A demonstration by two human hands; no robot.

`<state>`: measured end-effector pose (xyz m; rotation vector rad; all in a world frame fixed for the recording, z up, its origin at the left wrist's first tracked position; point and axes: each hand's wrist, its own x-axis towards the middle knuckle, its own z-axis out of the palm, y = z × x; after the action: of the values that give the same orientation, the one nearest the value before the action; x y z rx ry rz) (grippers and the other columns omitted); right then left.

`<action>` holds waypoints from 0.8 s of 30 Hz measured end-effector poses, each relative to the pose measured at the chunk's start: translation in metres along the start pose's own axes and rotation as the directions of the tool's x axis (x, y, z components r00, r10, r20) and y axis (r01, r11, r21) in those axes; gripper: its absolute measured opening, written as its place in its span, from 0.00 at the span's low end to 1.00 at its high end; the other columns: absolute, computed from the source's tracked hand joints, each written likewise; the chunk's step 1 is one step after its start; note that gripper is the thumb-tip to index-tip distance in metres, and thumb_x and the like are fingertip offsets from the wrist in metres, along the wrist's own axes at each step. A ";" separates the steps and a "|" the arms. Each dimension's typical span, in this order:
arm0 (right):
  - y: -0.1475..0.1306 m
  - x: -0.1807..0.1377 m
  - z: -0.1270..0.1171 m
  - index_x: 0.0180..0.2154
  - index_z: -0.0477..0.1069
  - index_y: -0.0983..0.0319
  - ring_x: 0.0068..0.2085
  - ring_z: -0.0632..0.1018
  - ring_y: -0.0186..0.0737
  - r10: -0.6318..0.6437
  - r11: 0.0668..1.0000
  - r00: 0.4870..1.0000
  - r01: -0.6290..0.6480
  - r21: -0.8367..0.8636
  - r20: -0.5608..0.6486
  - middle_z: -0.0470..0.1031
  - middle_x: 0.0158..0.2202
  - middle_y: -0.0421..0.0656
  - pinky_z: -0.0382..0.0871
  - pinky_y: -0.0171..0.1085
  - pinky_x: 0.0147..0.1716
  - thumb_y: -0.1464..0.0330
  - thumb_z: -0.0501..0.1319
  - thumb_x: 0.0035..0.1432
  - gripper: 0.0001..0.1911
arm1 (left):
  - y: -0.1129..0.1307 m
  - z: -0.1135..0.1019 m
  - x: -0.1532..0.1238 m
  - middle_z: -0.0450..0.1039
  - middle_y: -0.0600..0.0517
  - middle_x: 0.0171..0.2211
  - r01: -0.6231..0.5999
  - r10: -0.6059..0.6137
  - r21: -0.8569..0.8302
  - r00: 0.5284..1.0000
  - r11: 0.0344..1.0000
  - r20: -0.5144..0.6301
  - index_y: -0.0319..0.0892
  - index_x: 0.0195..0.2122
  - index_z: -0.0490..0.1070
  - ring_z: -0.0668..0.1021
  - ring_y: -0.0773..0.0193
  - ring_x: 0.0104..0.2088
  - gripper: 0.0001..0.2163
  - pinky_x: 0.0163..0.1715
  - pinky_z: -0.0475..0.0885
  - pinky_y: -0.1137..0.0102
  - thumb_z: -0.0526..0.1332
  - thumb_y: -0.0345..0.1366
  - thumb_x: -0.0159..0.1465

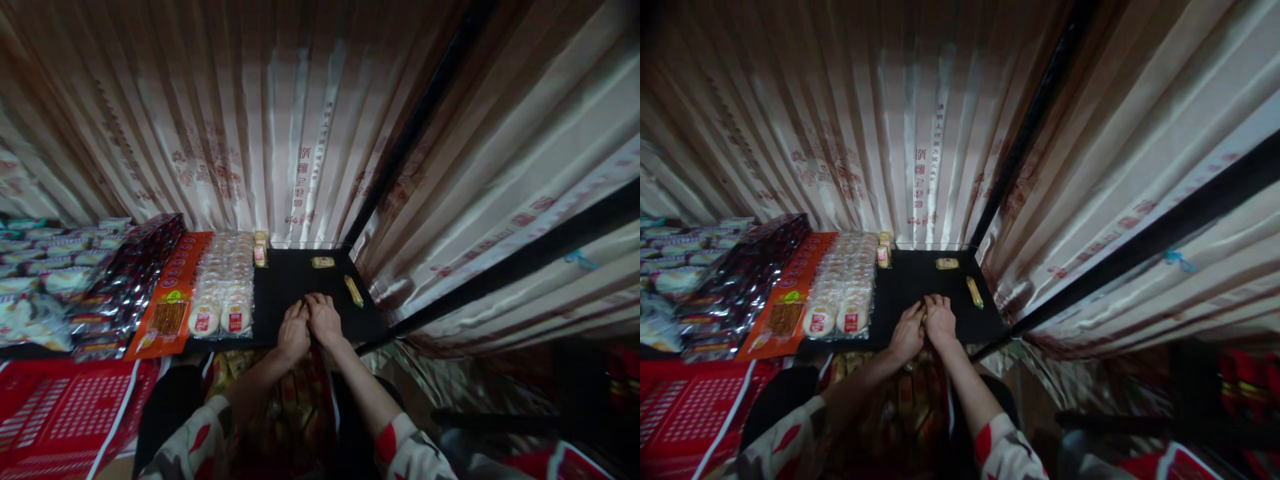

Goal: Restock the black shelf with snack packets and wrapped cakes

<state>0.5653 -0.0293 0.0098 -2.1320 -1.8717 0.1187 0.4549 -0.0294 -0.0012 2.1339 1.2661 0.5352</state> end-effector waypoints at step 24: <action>-0.016 -0.071 -0.023 0.43 0.72 0.60 0.38 0.75 0.37 -0.213 0.764 0.954 0.030 0.644 0.209 0.76 0.38 0.41 0.68 0.37 0.41 0.69 0.55 0.55 0.14 | -0.043 -0.036 -0.089 0.73 0.52 0.33 0.243 -0.311 -0.696 0.950 0.676 0.029 0.39 0.40 0.69 0.74 0.68 0.28 0.10 0.30 0.70 0.74 0.53 0.35 0.60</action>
<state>0.5456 -0.1010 0.0271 -1.5656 -1.7506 0.9257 0.3637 -0.0818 -0.0068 1.2671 1.1582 0.8260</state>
